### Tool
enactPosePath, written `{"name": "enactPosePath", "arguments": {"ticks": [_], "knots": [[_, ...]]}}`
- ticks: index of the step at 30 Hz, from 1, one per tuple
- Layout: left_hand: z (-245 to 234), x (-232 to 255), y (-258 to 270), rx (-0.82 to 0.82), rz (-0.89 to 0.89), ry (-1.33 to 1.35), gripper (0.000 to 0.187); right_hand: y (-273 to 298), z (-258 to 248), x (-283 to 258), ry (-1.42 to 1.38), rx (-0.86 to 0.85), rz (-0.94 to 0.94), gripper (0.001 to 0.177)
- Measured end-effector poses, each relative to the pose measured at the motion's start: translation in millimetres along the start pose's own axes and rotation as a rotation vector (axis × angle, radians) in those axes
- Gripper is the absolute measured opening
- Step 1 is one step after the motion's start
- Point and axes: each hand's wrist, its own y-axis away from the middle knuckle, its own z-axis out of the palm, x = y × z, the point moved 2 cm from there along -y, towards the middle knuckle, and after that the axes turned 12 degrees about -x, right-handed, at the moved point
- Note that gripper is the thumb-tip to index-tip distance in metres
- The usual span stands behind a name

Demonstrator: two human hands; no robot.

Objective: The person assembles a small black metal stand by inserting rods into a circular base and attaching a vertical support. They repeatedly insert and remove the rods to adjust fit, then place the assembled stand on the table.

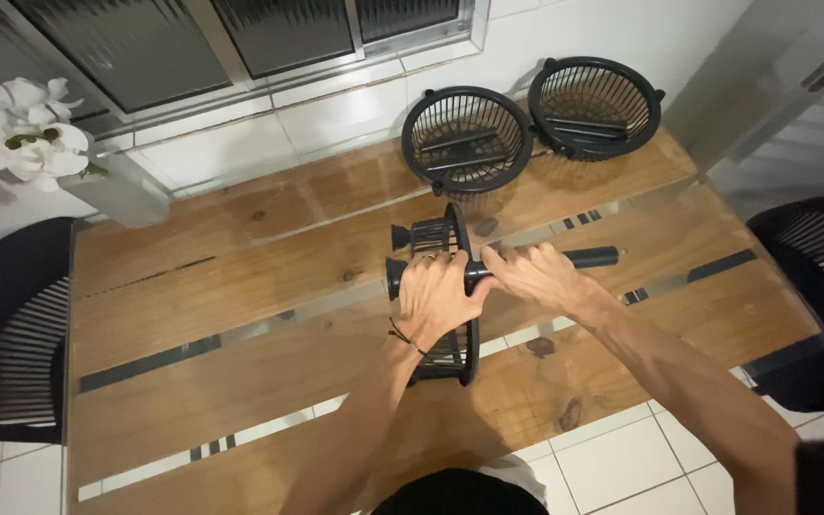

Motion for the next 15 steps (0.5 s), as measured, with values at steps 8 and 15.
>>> {"name": "enactPosePath", "arguments": {"ticks": [8,15], "knots": [[-6,-4,4,0.129,0.03,0.025,0.05,-9,6,-1,-0.033,0.06,-0.014,0.043],[-25,-26,0,-0.099,-0.518,0.164,0.063,-8,-15,22,-0.226,-0.195,0.345,0.086]]}}
